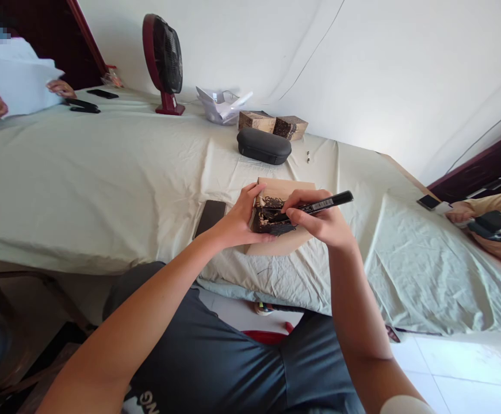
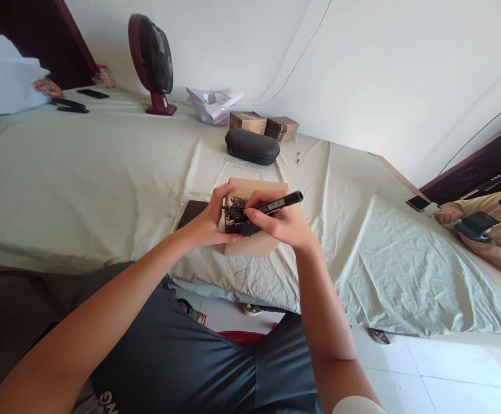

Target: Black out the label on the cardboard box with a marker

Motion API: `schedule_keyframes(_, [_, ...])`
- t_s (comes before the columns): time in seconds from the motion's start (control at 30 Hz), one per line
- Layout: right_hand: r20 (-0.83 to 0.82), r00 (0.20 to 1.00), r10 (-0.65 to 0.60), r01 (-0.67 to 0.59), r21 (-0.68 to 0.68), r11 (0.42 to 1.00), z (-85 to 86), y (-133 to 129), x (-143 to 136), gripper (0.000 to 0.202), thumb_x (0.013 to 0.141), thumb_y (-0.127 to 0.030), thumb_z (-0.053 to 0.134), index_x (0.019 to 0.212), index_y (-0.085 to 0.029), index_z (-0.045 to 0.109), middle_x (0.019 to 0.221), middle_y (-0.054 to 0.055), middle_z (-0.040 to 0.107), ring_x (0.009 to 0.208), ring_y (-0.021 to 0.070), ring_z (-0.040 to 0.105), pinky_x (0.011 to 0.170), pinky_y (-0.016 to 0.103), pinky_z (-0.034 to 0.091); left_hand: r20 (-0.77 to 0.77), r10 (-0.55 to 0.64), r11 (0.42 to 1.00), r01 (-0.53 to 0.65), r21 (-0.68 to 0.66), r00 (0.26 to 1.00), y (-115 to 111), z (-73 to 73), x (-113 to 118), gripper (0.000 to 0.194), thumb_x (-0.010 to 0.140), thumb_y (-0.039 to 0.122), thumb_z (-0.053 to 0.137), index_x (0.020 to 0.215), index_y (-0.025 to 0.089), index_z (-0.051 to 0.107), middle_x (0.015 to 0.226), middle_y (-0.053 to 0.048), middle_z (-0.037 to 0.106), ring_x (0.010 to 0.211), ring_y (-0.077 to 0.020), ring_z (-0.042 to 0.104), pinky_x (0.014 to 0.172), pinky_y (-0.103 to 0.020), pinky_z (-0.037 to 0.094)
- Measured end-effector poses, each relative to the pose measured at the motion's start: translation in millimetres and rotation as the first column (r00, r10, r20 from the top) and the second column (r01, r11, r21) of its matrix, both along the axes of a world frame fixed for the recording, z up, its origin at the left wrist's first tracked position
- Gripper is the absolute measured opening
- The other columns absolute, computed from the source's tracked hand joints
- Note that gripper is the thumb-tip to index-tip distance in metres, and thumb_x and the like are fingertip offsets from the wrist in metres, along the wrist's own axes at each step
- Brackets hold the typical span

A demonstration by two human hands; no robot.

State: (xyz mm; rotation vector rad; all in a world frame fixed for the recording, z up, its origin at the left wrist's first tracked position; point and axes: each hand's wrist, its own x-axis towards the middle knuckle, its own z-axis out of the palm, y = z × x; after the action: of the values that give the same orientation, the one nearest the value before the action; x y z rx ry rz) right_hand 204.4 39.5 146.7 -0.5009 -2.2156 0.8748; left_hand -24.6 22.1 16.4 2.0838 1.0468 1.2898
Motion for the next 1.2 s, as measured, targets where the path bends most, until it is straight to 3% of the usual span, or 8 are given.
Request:
schedule_keyframes(0.17, [-0.213, 0.96, -0.182, 0.22, 0.167, 0.961, -18.0, 0.4, 8.3, 0.02, 0.098, -0.039, 0.071, 0.087, -0.022, 0.075, 0.068, -0.001, 0.071, 0.062, 0.0158, 0.065, 0.059, 0.03, 0.05, -0.022, 0.007, 1.0, -0.007, 0.0, 1.0, -3.1, 5.1, -1.3, 0.13, 0.074, 0.063, 0.098, 0.169, 0.042, 0.011, 0.174, -0.017, 0.017, 0.168, -0.0487, 0.026, 0.135, -0.071, 0.032])
schedule_keyframes(0.3, [-0.66, 0.644, -0.387, 0.684, 0.271, 0.677, -45.2, 5.5, 31.6, 0.03, 0.102, -0.054, 0.071, 0.114, -0.026, 0.073, 0.069, -0.002, 0.072, 0.053, 0.0162, 0.063, 0.057, 0.032, 0.049, -0.017, 0.028, 0.996, -0.03, -0.084, 0.999, -7.5, 9.2, -2.7, 0.128, 0.076, 0.065, 0.096, 0.169, 0.041, 0.01, 0.174, -0.018, 0.018, 0.167, -0.048, 0.029, 0.135, -0.071, 0.033])
schedule_keyframes(0.4, [-0.698, 0.505, -0.508, 0.799, 0.154, 0.582, -72.0, 16.6, 63.9, 0.018, 0.105, -0.044, 0.069, 0.11, -0.028, 0.067, 0.065, -0.005, 0.07, 0.041, 0.0128, 0.049, 0.048, 0.029, 0.041, -0.011, 0.013, 0.997, -0.014, -0.079, 1.0, -7.3, 7.4, -3.4, 0.13, 0.077, 0.065, 0.095, 0.169, 0.042, 0.008, 0.176, -0.018, 0.016, 0.168, -0.0472, 0.027, 0.135, -0.07, 0.034])
schedule_keyframes(0.57, [-0.354, 0.764, -0.539, 0.544, -0.096, 0.834, -142.6, 33.7, 129.6, 0.046, 0.097, -0.029, 0.069, 0.141, -0.034, 0.055, 0.132, 0.008, 0.077, 0.083, 0.0166, 0.075, 0.069, 0.034, 0.059, -0.017, 0.048, 0.997, -0.046, 0.061, 0.999, 0.1, -0.2, -8.2, 0.13, 0.076, 0.06, 0.097, 0.171, 0.04, 0.011, 0.174, -0.017, 0.019, 0.168, -0.0462, 0.025, 0.137, -0.069, 0.029])
schedule_keyframes(0.73, [-0.17, 0.808, -0.564, 0.486, -0.349, 0.801, -204.0, 23.6, 166.6, 0.068, 0.085, -0.027, 0.071, 0.149, -0.037, 0.049, 0.134, 0.008, 0.063, 0.095, 0.0171, 0.071, 0.073, 0.033, 0.06, -0.014, 0.075, 0.994, -0.073, 0.084, 0.997, 4.3, -0.8, -17.6, 0.125, 0.08, 0.064, 0.093, 0.173, 0.039, 0.012, 0.176, -0.016, 0.019, 0.169, -0.0445, 0.023, 0.139, -0.067, 0.027])
schedule_keyframes(1.0, [-0.055, 0.92, -0.388, 0.319, -0.471, 0.823, -207.3, -23.0, 164.7, 0.087, 0.081, -0.039, 0.084, 0.159, -0.04, 0.046, 0.15, 0.009, 0.055, 0.108, 0.0216, 0.066, 0.09, 0.037, 0.059, 0.012, 0.078, 0.995, -0.077, -0.058, 0.997, 2.5, 0.3, -26.8, 0.133, 0.078, 0.066, 0.094, 0.175, 0.043, 0.005, 0.184, -0.015, 0.011, 0.174, -0.0449, 0.017, 0.139, -0.071, 0.024])
schedule_keyframes(1.1, [-0.082, 0.85, -0.52, 0.43, -0.46, 0.777, -210.7, -30.4, 154.7, 0.053, 0.094, -0.046, 0.075, 0.142, -0.032, 0.059, 0.131, 0.007, 0.064, 0.088, 0.0168, 0.064, 0.08, 0.034, 0.056, 0.005, 0.053, 0.995, -0.052, -0.087, 0.999, 5.4, -0.3, -34.3, 0.145, 0.069, 0.071, 0.098, 0.176, 0.043, 0.005, 0.185, -0.017, 0.011, 0.172, -0.0477, 0.021, 0.137, -0.073, 0.026])
schedule_keyframes(1.2, [-0.092, 0.742, -0.665, 0.588, -0.389, 0.709, -218.1, -32.1, 143.4, 0.05, 0.107, -0.041, 0.055, 0.156, -0.031, 0.046, 0.111, 0.002, 0.07, 0.059, 0.0113, 0.046, 0.059, 0.028, 0.044, 0.028, 0.023, 0.994, -0.02, -0.105, 0.999, 9.9, -0.8, -46.0, 0.154, 0.059, 0.08, 0.098, 0.177, 0.045, 0.005, 0.187, -0.018, 0.009, 0.169, -0.0508, 0.027, 0.133, -0.073, 0.034])
